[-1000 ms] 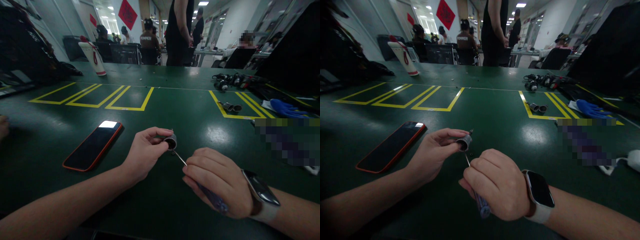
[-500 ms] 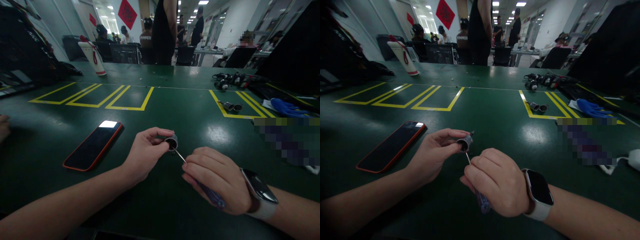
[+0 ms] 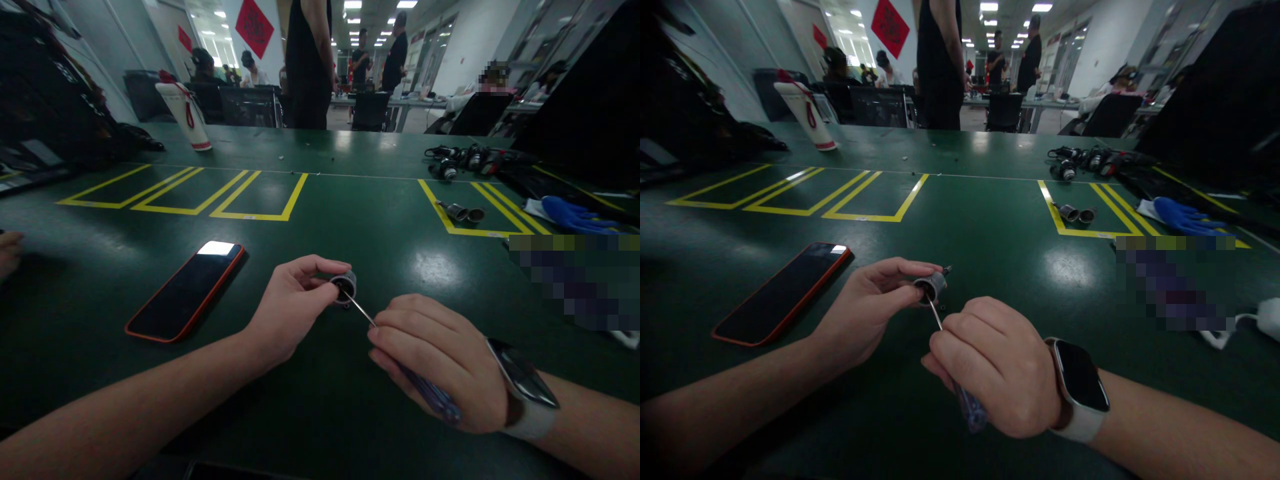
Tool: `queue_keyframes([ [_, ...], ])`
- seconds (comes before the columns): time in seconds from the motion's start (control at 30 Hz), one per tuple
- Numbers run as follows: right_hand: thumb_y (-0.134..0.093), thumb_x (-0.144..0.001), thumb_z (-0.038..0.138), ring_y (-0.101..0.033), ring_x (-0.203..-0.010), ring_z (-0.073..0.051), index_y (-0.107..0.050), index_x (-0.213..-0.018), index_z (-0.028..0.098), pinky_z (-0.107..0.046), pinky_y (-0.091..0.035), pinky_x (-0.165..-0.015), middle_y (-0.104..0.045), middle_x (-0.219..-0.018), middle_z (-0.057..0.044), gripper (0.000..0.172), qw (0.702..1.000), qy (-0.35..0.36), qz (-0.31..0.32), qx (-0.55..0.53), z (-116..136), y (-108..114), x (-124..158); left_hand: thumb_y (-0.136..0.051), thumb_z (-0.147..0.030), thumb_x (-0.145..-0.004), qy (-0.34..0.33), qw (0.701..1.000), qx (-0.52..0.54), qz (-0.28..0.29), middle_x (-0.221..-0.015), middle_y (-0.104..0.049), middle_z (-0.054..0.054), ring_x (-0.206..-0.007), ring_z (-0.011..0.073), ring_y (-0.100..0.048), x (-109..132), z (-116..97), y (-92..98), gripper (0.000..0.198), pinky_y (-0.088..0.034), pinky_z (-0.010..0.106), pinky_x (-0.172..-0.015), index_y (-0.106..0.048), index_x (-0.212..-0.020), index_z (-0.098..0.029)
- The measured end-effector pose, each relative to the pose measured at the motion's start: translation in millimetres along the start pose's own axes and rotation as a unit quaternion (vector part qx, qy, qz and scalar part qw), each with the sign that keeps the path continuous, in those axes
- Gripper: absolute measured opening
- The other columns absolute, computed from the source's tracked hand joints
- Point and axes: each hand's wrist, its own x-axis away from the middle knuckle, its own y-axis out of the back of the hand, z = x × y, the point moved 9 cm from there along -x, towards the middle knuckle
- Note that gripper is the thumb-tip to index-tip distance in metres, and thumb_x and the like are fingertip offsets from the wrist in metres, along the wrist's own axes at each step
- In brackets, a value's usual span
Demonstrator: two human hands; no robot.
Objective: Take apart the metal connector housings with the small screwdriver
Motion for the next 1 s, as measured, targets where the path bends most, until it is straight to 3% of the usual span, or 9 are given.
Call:
queue_keyframes([
  [0.7, -0.049, -0.087, 0.012, -0.064, -0.068, -0.016, -0.058, -0.089, 0.013, -0.031, -0.055, -0.062, -0.069, -0.073, -0.007, 0.009, 1.0, -0.009, -0.008, -0.008, -2.0, 3.4, 0.2, -0.06, -0.005, -0.071, -0.001, 1.0, -0.012, 0.02, -0.087, -0.073, 0.003, -0.076, 0.0142, -0.066, -0.2, 2.4, -2.4, 0.016, -0.053, 0.026, -0.066, -0.069, -0.077, -0.017],
  [0.83, -0.048, -0.085, 0.01, -0.064, -0.07, -0.016, -0.057, -0.092, 0.016, -0.03, -0.053, -0.064, -0.067, -0.074, -0.006, 0.013, 0.994, -0.075, -0.022, -0.07, -15.6, 17.8, 1.7, -0.061, -0.008, -0.072, 0.011, 1.0, -0.003, 0.015, -0.093, -0.072, 0.004, -0.084, 0.0161, -0.066, -2.4, 3.6, 2.9, 0.016, -0.053, 0.028, -0.073, -0.07, -0.082, -0.017],
  [1.0, -0.05, -0.084, 0.011, -0.06, -0.068, -0.015, -0.058, -0.085, 0.018, -0.03, -0.048, -0.062, -0.062, -0.073, -0.003, 0.011, 0.964, -0.2, -0.104, -0.143, -43.6, 25.0, 13.3, -0.064, -0.011, -0.072, 0.023, 1.0, -0.006, 0.001, -0.098, -0.071, 0.004, -0.088, 0.0163, -0.065, -6.4, 4.5, 11.2, 0.018, -0.053, 0.031, -0.079, -0.069, -0.088, -0.018],
])
